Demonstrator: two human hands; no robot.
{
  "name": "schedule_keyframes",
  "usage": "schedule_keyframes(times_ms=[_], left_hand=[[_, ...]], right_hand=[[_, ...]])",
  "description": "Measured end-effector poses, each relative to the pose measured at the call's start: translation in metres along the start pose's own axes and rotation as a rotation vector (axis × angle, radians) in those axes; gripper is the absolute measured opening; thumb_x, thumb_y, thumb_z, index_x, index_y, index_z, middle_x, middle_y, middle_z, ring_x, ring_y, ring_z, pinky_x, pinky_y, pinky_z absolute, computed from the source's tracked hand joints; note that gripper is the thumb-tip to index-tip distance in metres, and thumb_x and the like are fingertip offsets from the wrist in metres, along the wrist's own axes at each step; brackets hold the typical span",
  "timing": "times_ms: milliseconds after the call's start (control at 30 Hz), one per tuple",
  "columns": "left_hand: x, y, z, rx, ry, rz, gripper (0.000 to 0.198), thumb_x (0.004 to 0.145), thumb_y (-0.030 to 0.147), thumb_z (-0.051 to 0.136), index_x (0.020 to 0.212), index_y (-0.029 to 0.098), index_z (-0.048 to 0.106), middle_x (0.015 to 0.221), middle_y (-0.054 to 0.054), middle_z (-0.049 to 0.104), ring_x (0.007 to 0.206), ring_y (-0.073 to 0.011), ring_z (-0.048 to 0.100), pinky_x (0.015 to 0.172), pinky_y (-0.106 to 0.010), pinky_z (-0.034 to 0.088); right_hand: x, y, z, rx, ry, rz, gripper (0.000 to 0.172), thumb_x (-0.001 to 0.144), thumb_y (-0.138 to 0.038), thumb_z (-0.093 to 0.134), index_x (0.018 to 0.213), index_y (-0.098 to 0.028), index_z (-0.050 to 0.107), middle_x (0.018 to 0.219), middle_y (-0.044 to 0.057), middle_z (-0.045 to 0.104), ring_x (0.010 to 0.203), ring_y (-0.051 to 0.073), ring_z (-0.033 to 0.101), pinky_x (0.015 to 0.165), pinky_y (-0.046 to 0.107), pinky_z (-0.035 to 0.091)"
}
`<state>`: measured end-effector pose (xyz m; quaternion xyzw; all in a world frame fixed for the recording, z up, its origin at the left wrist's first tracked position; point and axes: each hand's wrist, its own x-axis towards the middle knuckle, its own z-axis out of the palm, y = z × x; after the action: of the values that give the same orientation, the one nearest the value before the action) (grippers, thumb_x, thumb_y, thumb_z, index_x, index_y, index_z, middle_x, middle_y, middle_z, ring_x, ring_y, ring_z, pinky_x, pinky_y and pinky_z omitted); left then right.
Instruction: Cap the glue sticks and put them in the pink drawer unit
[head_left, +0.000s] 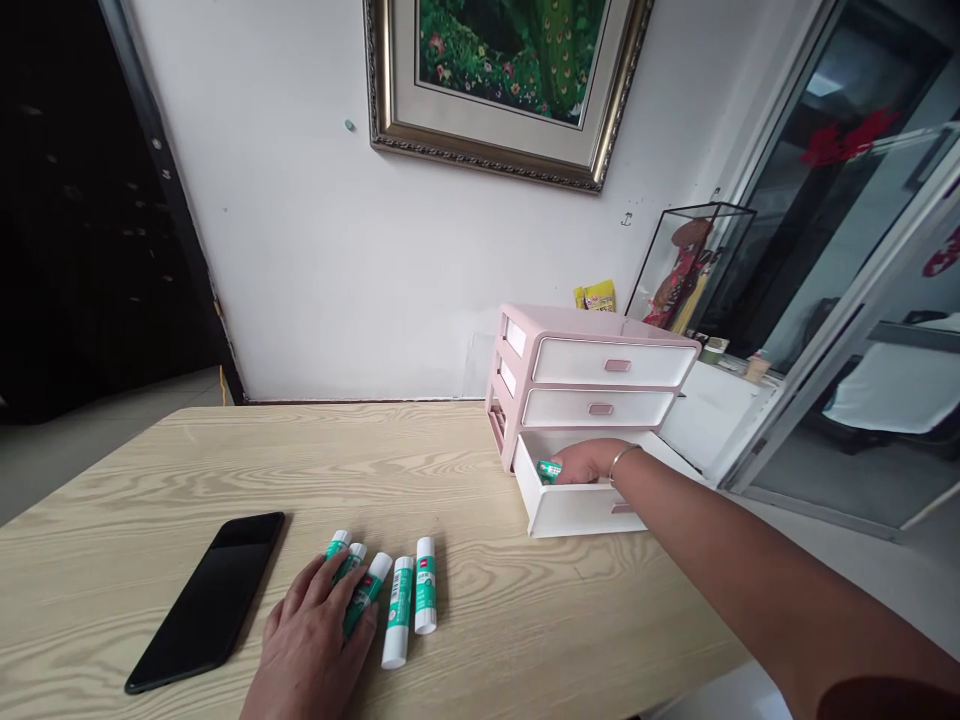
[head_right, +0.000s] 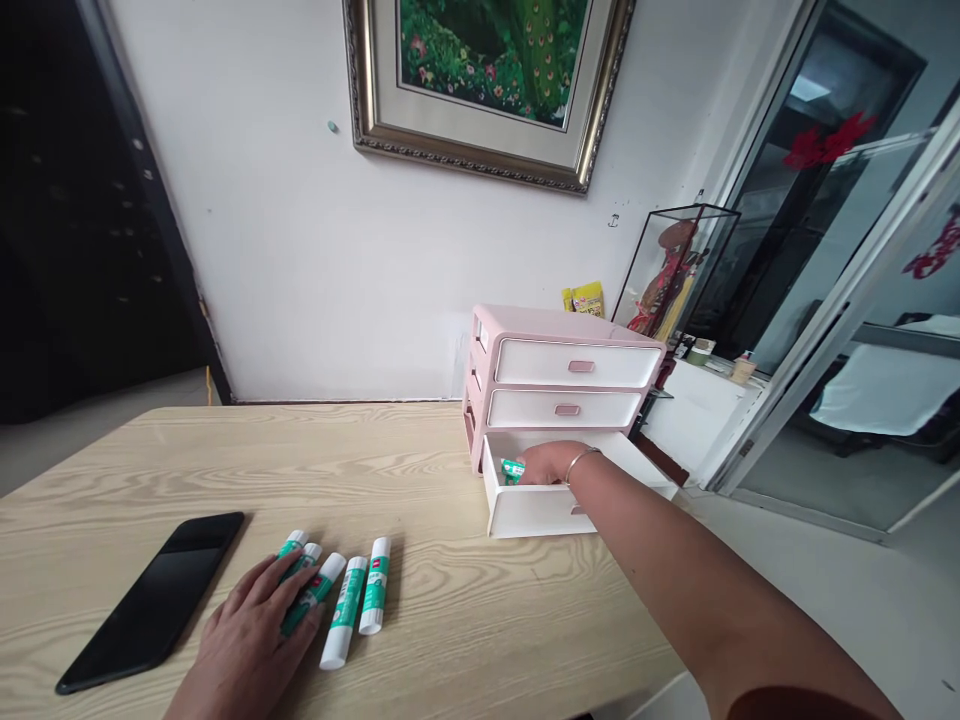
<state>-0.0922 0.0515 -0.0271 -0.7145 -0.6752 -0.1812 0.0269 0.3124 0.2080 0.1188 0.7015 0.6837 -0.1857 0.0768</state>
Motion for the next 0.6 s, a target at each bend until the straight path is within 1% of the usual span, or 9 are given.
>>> schedule_keyframes(times_ms=[33,100,167,233,300,333,433,500,600], left_hand=[[0.000,0.000,-0.001,0.004,-0.001,0.003,0.046,0.095,0.040,0.044,0.129,0.028,0.072,0.150,-0.005,0.060,0.143,-0.0317,0.045,0.109,-0.051,0.041],[0.000,0.001,-0.003,0.014,-0.002,0.007,0.046,0.095,0.039,0.043,0.129,0.028,0.072,0.150,-0.005,0.059,0.144,-0.0321,0.045,0.109,-0.051,0.041],[0.000,0.002,-0.004,0.017,0.000,0.001,0.046,0.095,0.039,0.043,0.130,0.029,0.072,0.150,-0.005,0.060,0.144,-0.0326,0.044,0.109,-0.051,0.041],[0.000,0.003,-0.004,0.005,0.001,-0.007,0.046,0.095,0.039,0.044,0.130,0.030,0.071,0.150,-0.005,0.060,0.144,-0.0327,0.044,0.109,-0.051,0.041],[0.000,0.003,-0.004,-0.018,0.007,-0.012,0.046,0.095,0.039,0.044,0.131,0.029,0.071,0.149,-0.005,0.060,0.143,-0.0331,0.045,0.110,-0.052,0.040],[0.000,0.003,-0.003,-0.030,0.012,-0.014,0.047,0.095,0.040,0.044,0.131,0.028,0.070,0.149,-0.006,0.060,0.143,-0.0334,0.045,0.110,-0.052,0.040],[-0.001,0.003,0.000,-0.046,0.030,-0.013,0.049,0.095,0.042,0.043,0.133,0.026,0.069,0.148,-0.007,0.060,0.143,-0.0335,0.045,0.111,-0.052,0.039],[-0.001,0.001,0.002,-0.043,0.038,-0.003,0.049,0.096,0.043,0.042,0.133,0.026,0.069,0.148,-0.006,0.061,0.143,-0.0330,0.044,0.112,-0.051,0.039],[-0.001,-0.002,0.005,-0.038,0.042,0.009,0.050,0.096,0.044,0.042,0.132,0.025,0.070,0.148,-0.006,0.061,0.143,-0.0332,0.044,0.112,-0.051,0.039]], right_hand=[[-0.004,0.002,-0.002,0.009,0.006,-0.015,0.030,0.061,-0.029,0.089,0.085,-0.021,0.071,0.077,0.001,0.071,0.070,0.023,0.067,0.064,0.031,0.051],[-0.017,0.009,-0.008,0.041,0.044,-0.047,0.025,0.073,-0.034,0.080,0.093,-0.022,0.070,0.084,0.003,0.073,0.077,0.024,0.068,0.067,0.030,0.050],[-0.035,0.019,-0.010,0.098,0.133,-0.070,0.025,0.084,-0.040,0.069,0.103,-0.024,0.068,0.096,0.006,0.075,0.088,0.025,0.068,0.072,0.029,0.050],[-0.056,0.028,-0.004,0.224,0.258,-0.073,0.031,0.089,-0.047,0.061,0.110,-0.024,0.066,0.103,0.009,0.074,0.096,0.027,0.067,0.074,0.030,0.052],[-0.078,0.035,0.012,0.410,0.376,-0.081,0.036,0.090,-0.053,0.059,0.112,-0.025,0.064,0.106,0.009,0.074,0.100,0.028,0.067,0.073,0.030,0.054],[-0.089,0.037,0.023,0.499,0.409,-0.099,0.037,0.090,-0.054,0.058,0.113,-0.025,0.063,0.106,0.009,0.074,0.101,0.027,0.068,0.075,0.031,0.055],[-0.113,0.039,0.063,0.676,0.441,-0.214,0.040,0.089,-0.056,0.059,0.113,-0.024,0.062,0.103,0.008,0.074,0.100,0.027,0.070,0.086,0.035,0.056],[-0.119,0.039,0.088,0.685,0.468,-0.229,0.042,0.089,-0.056,0.060,0.116,-0.023,0.062,0.102,0.008,0.074,0.098,0.028,0.070,0.090,0.039,0.055],[-0.113,0.043,0.109,0.579,0.548,-0.240,0.046,0.091,-0.051,0.057,0.127,-0.023,0.059,0.115,0.009,0.072,0.106,0.030,0.067,0.096,0.042,0.051]])
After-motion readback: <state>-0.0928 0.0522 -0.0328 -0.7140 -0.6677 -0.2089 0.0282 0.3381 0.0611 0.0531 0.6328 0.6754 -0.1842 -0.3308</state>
